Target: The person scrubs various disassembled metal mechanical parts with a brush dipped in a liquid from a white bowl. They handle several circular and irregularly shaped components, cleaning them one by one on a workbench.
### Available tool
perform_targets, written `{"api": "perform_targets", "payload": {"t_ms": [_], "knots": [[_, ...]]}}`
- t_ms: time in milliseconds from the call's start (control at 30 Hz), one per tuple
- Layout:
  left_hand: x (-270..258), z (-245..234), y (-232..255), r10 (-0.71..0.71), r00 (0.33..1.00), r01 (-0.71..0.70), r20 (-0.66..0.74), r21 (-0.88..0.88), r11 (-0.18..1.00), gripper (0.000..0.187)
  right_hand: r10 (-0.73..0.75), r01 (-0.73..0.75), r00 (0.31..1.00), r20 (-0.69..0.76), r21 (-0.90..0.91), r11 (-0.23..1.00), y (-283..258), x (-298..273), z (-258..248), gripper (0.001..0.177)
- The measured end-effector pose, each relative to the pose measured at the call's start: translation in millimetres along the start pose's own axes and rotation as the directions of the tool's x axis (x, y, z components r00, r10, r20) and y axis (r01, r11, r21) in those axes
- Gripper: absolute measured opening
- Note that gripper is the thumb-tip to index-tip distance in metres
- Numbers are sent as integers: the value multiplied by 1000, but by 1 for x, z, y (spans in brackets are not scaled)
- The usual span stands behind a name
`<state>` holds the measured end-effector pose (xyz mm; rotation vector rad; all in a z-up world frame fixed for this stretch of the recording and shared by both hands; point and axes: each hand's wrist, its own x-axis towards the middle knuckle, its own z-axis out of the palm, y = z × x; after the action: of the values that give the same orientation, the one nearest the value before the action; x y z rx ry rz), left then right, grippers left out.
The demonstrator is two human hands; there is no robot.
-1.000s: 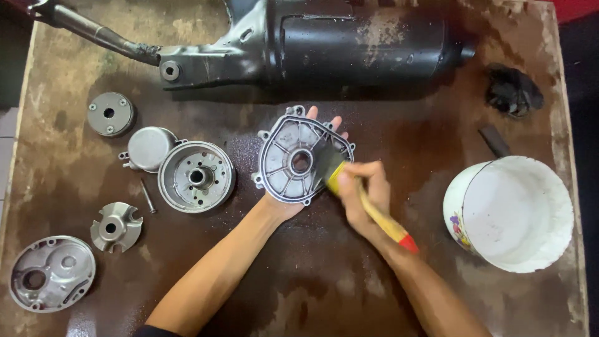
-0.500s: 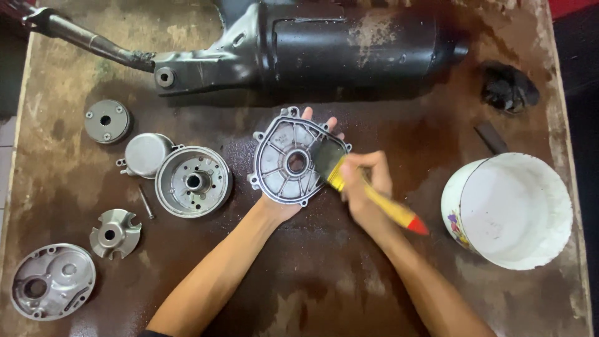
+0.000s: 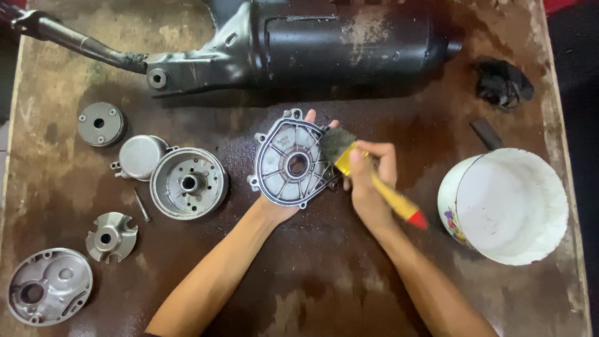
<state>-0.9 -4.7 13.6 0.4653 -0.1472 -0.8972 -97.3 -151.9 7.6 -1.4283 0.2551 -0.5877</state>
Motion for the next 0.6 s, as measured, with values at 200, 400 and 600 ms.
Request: {"api": "perform_targets", "payload": {"t_ms": [200,400,600], "knots": [[1,-4,-3,1,1000,1,15,-119,993,61,43,-38,989,143,-44,998,-3,-1,-1,19],[-1,-4,-1,-3,999,9,47,-123,992,60,136,-125,946,294,-56,991,8,-12,-12,19],[6,-9,-6,-1,999,8,37,-198,980,60,110,-99,983,150,-80,992,6,-9,-9,23]]}}
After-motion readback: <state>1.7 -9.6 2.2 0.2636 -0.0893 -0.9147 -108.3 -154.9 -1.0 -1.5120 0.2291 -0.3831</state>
